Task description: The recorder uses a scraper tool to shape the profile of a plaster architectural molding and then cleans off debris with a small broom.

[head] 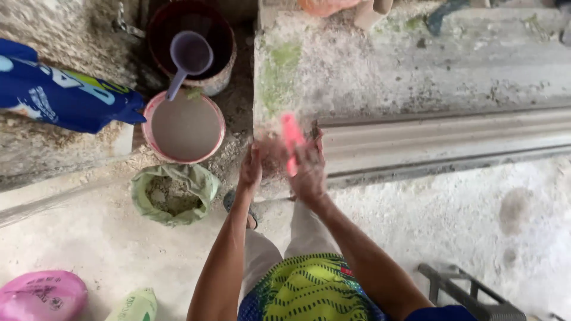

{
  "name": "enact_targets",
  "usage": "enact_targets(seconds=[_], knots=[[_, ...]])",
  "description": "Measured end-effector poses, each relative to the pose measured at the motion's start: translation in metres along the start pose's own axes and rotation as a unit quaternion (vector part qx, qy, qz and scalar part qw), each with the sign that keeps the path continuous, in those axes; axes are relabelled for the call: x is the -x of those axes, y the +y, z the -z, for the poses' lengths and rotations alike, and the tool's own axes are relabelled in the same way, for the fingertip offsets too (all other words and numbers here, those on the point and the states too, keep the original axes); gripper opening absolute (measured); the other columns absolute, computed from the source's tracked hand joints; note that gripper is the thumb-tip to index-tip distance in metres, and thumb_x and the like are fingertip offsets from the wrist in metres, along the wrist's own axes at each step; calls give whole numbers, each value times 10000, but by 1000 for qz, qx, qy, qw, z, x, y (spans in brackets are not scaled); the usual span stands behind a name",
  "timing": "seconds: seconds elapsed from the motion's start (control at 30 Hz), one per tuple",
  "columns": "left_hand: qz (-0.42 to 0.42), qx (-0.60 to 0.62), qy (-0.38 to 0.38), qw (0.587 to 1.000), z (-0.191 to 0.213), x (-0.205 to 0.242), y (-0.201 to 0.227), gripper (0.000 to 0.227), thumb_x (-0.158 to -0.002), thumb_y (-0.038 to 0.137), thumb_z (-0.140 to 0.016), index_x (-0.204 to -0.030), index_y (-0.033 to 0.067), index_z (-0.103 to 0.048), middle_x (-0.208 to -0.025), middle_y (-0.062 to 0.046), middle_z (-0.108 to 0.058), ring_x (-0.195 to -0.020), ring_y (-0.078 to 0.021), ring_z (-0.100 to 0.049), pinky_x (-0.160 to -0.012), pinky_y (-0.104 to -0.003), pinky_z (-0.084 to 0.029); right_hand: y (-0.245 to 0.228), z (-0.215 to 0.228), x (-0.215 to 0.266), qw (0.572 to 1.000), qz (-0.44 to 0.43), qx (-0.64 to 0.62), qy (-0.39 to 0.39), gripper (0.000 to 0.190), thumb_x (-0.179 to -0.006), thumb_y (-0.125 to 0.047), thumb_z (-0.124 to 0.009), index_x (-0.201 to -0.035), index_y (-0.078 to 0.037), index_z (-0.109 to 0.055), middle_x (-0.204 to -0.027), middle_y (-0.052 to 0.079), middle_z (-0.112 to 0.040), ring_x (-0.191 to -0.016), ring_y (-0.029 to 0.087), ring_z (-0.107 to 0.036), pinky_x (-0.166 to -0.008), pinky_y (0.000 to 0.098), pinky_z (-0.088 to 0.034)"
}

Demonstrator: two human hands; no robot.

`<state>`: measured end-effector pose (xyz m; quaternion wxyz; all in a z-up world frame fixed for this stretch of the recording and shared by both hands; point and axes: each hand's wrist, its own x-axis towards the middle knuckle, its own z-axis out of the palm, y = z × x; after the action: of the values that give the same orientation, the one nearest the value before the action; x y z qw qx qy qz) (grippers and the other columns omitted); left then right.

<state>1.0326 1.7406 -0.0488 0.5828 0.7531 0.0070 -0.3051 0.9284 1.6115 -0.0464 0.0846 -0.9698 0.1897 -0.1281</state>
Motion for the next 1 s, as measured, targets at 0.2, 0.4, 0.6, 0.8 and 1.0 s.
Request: enact_targets(seconds=[0.2,0.4,0.6,0.8,1.0], knots=[[-18,84,-16,996,-3,20,-24,694,-1089,547,-393,-1543,26,-459,-1527,-336,-446,-1432,-498,-385,-1195,-618,-326,-73,32,-2,975,-24,163,148,525,-849,-293,-657,-1361,-180,-624,-948,114,-608,-698,299,-653,-677,386,-557],[15,123,-48,991,11,36,-19,699,-1089,586,-362,-1623,135,-348,-1632,-225,-347,-1504,-428,-302,-1232,-569,-277,-37,48,-12,991,-66,-111,24,586,-939,-65,-591,-1515,-68,-486,-1052,234,-668,-881,366,-664,-826,387,-521],[65,319,13,945,15,43,-3,474,-1064,481,-507,-1144,66,-721,-979,-158,-764,-903,-234,-731,-847,-437,-601,-46,0,26,990,98,-97,-2,707,-790,-171,-699,-1465,-357,-598,-1095,-17,-723,-994,240,-711,-873,396,-508],[41,286,-47,956,11,30,-78,626,-1086,561,-465,-1558,149,-480,-1486,-282,-523,-1361,-454,-511,-1114,-611,-423,14,-28,77,981,-9,-154,117,567,-821,-63,-629,-1388,-77,-638,-1107,202,-685,-980,450,-678,-833,491,-549],[119,246,-88,958,43,55,-51,595,-1068,576,-464,-1560,241,-478,-1261,-210,-679,-1115,-335,-671,-956,-562,-509,-106,-50,115,983,-37,-65,166,546,-795,-271,-786,-1332,-205,-714,-1182,121,-709,-1046,366,-690,-910,456,-569]])
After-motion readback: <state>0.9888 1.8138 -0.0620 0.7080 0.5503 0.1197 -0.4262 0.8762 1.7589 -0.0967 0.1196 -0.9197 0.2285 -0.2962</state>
